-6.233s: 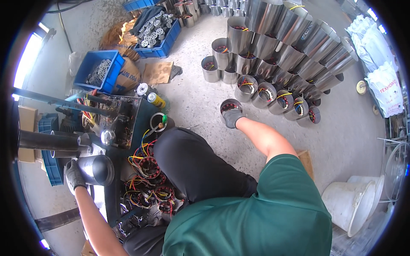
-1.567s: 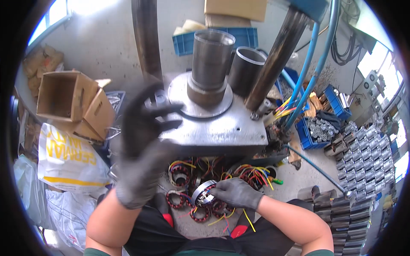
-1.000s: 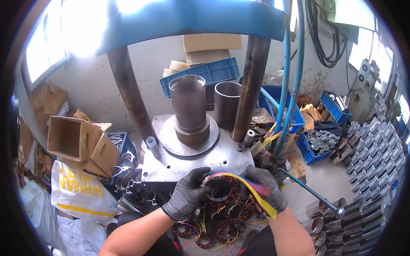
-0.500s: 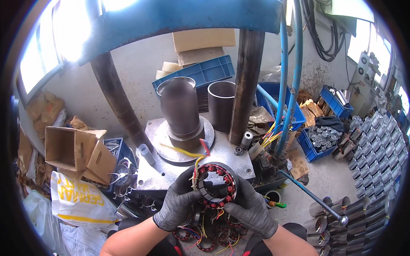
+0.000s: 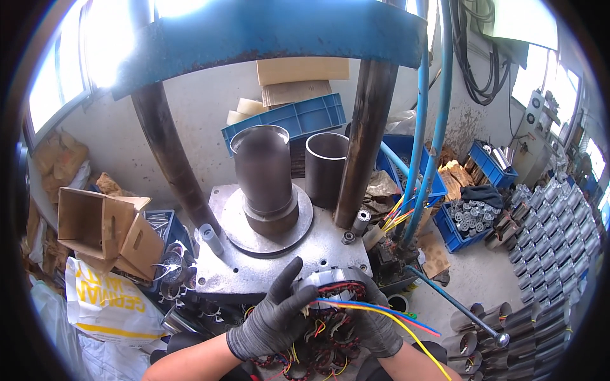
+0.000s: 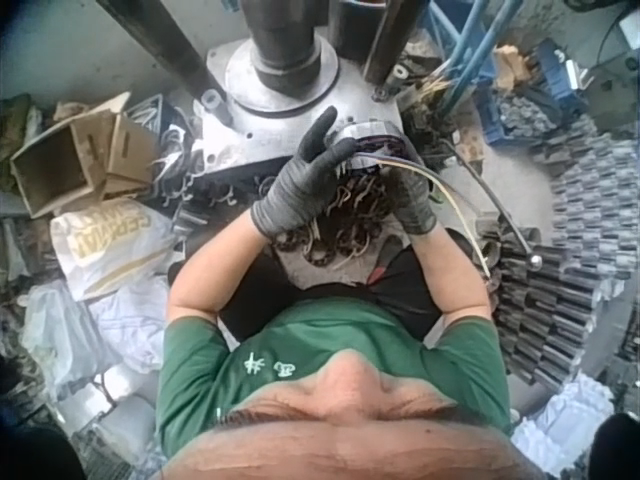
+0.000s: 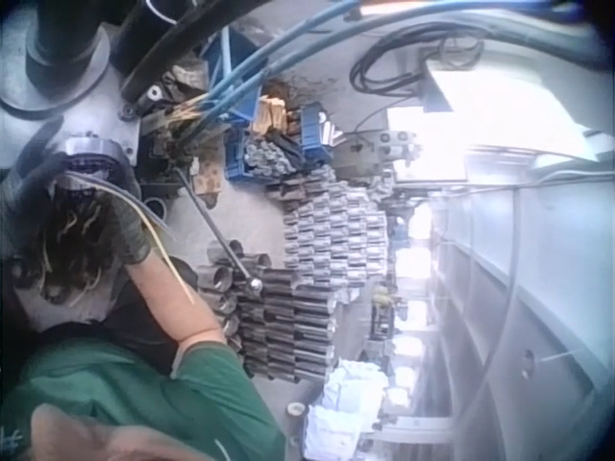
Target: The person is assembling components of an electric motor using a pressing machine in a workshop.
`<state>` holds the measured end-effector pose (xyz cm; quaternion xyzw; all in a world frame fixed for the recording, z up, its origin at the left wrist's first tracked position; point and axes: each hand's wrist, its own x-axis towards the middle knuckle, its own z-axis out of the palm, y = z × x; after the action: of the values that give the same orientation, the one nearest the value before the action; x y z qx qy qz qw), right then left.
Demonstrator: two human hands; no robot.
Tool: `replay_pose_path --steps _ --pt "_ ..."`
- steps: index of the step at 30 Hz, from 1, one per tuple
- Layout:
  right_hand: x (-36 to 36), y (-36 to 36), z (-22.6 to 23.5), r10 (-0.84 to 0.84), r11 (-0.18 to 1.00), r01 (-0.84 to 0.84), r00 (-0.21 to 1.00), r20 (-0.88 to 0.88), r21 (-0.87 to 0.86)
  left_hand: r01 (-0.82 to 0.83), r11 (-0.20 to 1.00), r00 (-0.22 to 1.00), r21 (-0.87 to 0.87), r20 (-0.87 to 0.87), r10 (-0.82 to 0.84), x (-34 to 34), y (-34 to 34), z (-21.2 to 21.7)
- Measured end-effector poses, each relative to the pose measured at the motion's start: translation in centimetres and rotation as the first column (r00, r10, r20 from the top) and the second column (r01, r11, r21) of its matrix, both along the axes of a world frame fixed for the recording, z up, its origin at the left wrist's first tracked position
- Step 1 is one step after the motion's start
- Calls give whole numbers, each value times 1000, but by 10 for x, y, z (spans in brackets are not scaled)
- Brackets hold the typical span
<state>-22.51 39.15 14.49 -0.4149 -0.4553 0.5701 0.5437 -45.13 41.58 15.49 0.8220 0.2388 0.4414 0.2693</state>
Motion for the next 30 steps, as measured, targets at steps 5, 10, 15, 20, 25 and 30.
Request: replay_pose_path --steps 5,10,15,20,25,30 --pt "-4 -2 -13 -30 996 39 993 -114 74 -21 996 991 82 -128 32 -2 5 2" --pt "-10 3 -10 75 995 -43 928 -366 94 -41 999 993 -13 -108 39 -11 8 12" --pt "-2 5 11 121 991 -132 966 -228 -37 93 782 980 -617 193 36 -13 3 17" --pt "-7 4 6 101 987 -95 994 -41 131 297 613 898 -732 432 82 -7 2 15" --pt "-9 8 -5 7 974 -113 879 476 195 311 493 884 -813 438 164 -3 -11 8" --pt "-17 -9 -5 173 949 -159 985 -27 273 238 622 902 -745 408 143 18 -37 1"
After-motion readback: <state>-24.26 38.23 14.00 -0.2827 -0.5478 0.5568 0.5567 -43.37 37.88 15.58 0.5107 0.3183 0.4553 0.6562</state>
